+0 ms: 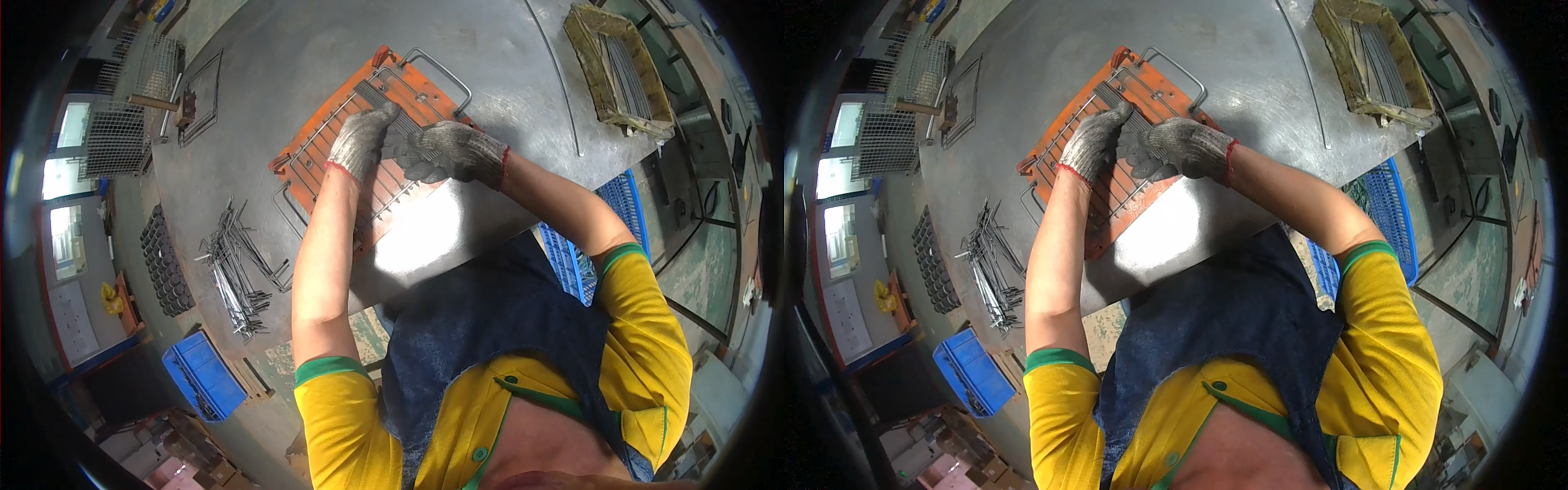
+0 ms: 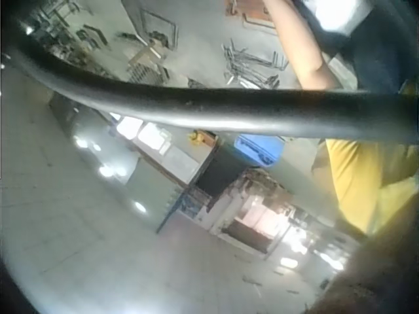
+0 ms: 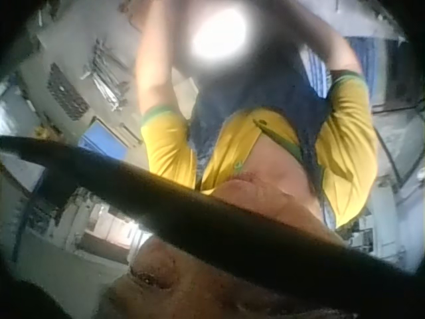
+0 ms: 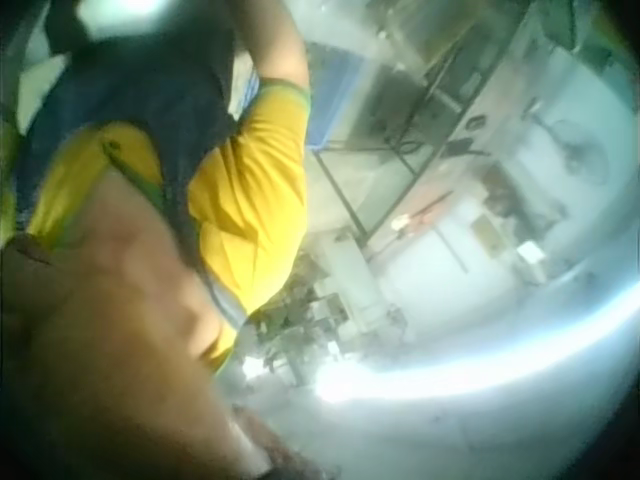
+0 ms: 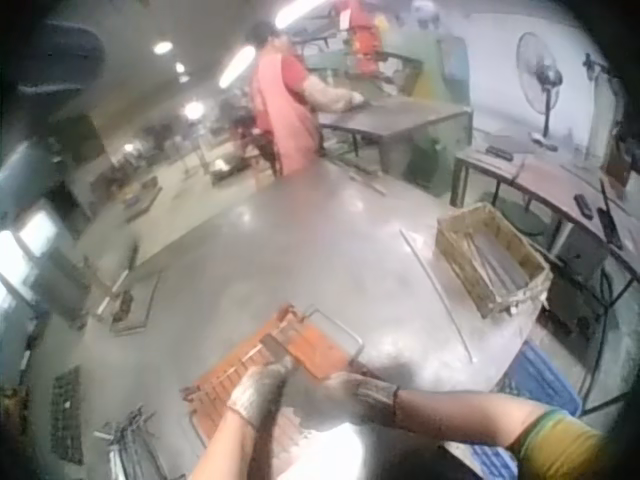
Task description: The person assembles metal grids by inserting thin metal rods into slots on an orange rectangular frame. They repeatedly pick up rods from a container, align them with the frame, and press them into place. The person works at a metal table in a workshop environment, handling the components with gloved hands.
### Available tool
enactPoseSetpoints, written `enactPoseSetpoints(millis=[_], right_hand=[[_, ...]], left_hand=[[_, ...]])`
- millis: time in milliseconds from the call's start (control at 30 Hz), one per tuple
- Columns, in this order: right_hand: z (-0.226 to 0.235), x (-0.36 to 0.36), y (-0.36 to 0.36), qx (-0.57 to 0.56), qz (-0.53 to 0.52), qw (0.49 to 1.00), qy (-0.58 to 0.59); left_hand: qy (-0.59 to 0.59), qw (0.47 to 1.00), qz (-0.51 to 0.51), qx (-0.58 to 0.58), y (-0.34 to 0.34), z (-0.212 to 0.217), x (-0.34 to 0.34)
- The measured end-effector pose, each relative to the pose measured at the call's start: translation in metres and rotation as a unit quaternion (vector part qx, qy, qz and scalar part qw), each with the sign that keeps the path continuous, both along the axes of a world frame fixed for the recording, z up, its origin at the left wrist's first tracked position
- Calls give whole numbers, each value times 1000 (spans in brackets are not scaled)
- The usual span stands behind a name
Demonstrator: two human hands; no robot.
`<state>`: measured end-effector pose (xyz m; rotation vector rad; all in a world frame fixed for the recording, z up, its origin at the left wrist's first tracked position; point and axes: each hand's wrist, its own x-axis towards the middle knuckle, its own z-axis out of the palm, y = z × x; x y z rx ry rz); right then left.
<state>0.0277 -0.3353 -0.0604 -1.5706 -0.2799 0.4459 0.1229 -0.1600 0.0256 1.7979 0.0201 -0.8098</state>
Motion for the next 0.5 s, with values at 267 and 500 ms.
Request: enactPoseSetpoints(millis=[267,500], right_hand=[[62,-6,-2,-393,34,873,-286],[143,-26,-29,-507,-206,808,-220]], left_hand=[[-614,709,-197,284,-8,-6,-8],[-649,669,-197,304,-15,-30,-13]])
